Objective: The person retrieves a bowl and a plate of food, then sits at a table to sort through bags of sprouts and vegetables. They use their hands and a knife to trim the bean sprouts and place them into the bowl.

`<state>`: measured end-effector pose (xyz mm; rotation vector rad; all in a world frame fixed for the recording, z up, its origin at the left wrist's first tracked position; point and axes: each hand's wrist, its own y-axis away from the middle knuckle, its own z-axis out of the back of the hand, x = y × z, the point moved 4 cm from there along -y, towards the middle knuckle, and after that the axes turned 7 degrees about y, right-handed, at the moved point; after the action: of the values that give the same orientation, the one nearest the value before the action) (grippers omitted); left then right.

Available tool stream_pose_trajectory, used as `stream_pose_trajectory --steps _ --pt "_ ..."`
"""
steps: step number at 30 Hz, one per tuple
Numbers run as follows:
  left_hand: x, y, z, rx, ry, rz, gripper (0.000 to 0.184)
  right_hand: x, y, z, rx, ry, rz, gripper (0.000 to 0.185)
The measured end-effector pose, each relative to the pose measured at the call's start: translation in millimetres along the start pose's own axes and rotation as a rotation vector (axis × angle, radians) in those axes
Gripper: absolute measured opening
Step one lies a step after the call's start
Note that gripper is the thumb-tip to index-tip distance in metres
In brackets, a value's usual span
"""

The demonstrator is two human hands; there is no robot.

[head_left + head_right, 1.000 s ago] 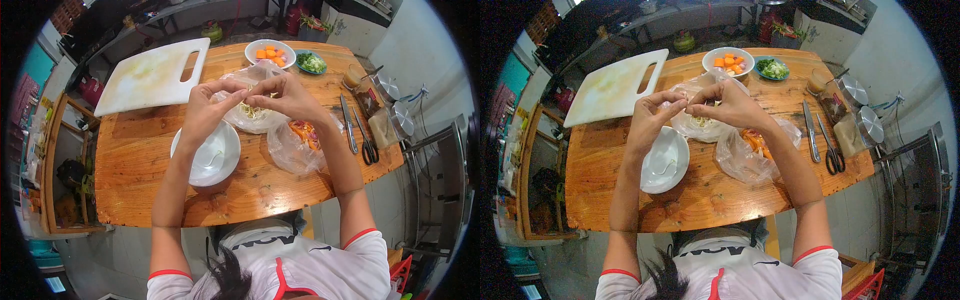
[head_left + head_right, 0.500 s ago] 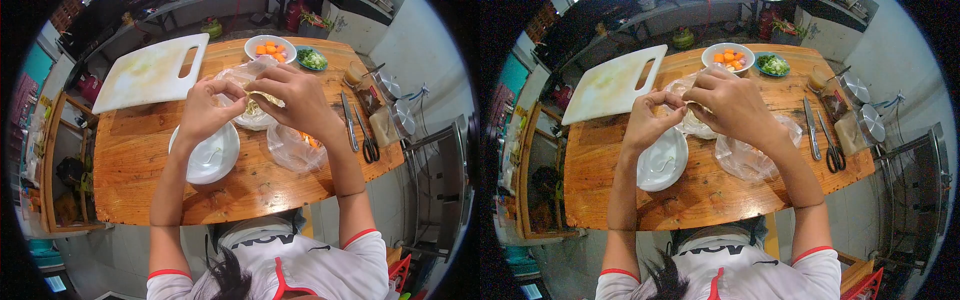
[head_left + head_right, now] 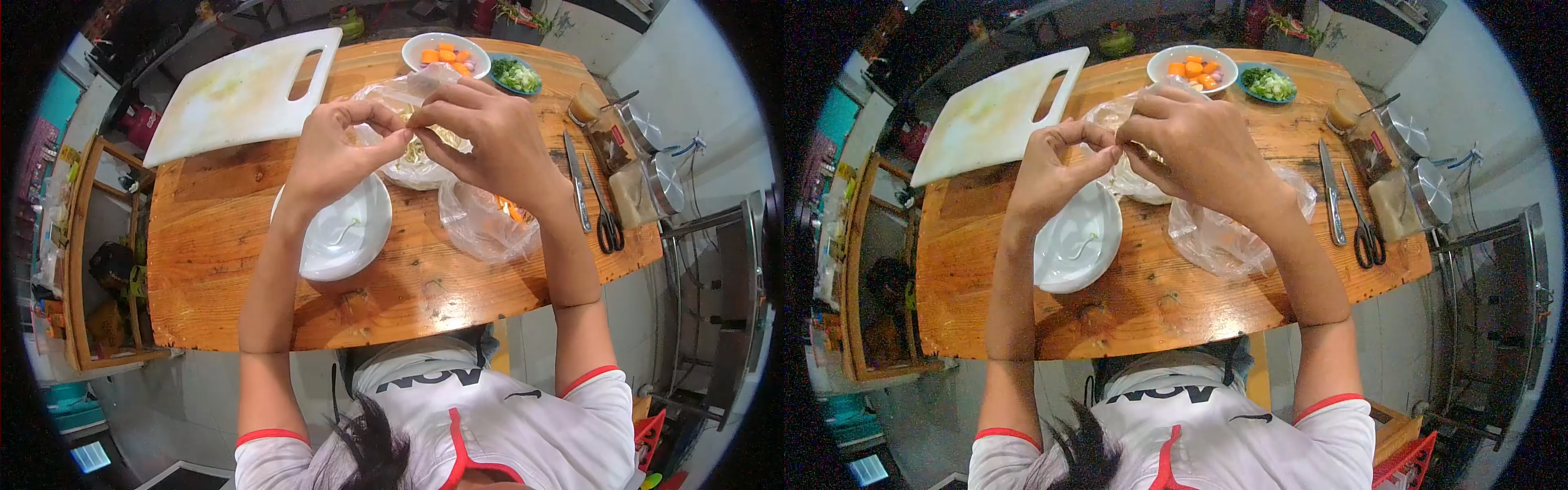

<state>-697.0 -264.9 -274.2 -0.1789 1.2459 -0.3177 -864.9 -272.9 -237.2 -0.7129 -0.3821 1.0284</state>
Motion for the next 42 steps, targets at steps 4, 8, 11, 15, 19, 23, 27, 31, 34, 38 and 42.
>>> stream_pose_trajectory --steps 4,8,11,15,19,23,27,31,34,38,42 --pt "-1 1 -2 0.028 0.036 0.008 0.016 1 0 -1 0.009 0.005 -0.008 0.010" --pt "-9 3 0 0.073 -0.032 0.001 0.012 -3 -1 3 0.029 -0.058 -0.011 0.011" --pt "-21 11 12 0.238 -0.304 0.014 0.011 -31 8 19 0.219 -0.031 -0.189 0.010" --pt "-21 25 22 0.494 -0.616 0.185 0.015 -66 37 29 0.681 0.104 -0.499 0.021" --pt "-10 24 22 0.536 -0.721 0.276 0.013 -70 38 32 0.759 0.049 -0.646 0.024" --pt "-3 23 28 0.445 -0.762 0.242 0.010 -70 29 27 0.674 0.131 -0.506 0.020" --pt "-4 19 32 0.280 -0.750 0.204 0.014 -48 16 -16 0.255 0.086 -0.273 0.016" --pt "-14 17 27 0.221 -0.736 0.151 0.016 -37 12 -64 0.219 0.262 -0.073 0.028" --pt "-15 17 28 0.196 -0.740 0.142 0.016 -47 15 -75 0.282 0.330 -0.124 0.024" --pt "-14 15 27 0.162 -0.682 0.104 0.014 -55 18 -62 0.341 0.319 -0.159 0.013" --pt "-20 11 21 -0.009 -0.494 -0.119 0.014 -56 15 -33 0.285 0.075 -0.190 0.008"
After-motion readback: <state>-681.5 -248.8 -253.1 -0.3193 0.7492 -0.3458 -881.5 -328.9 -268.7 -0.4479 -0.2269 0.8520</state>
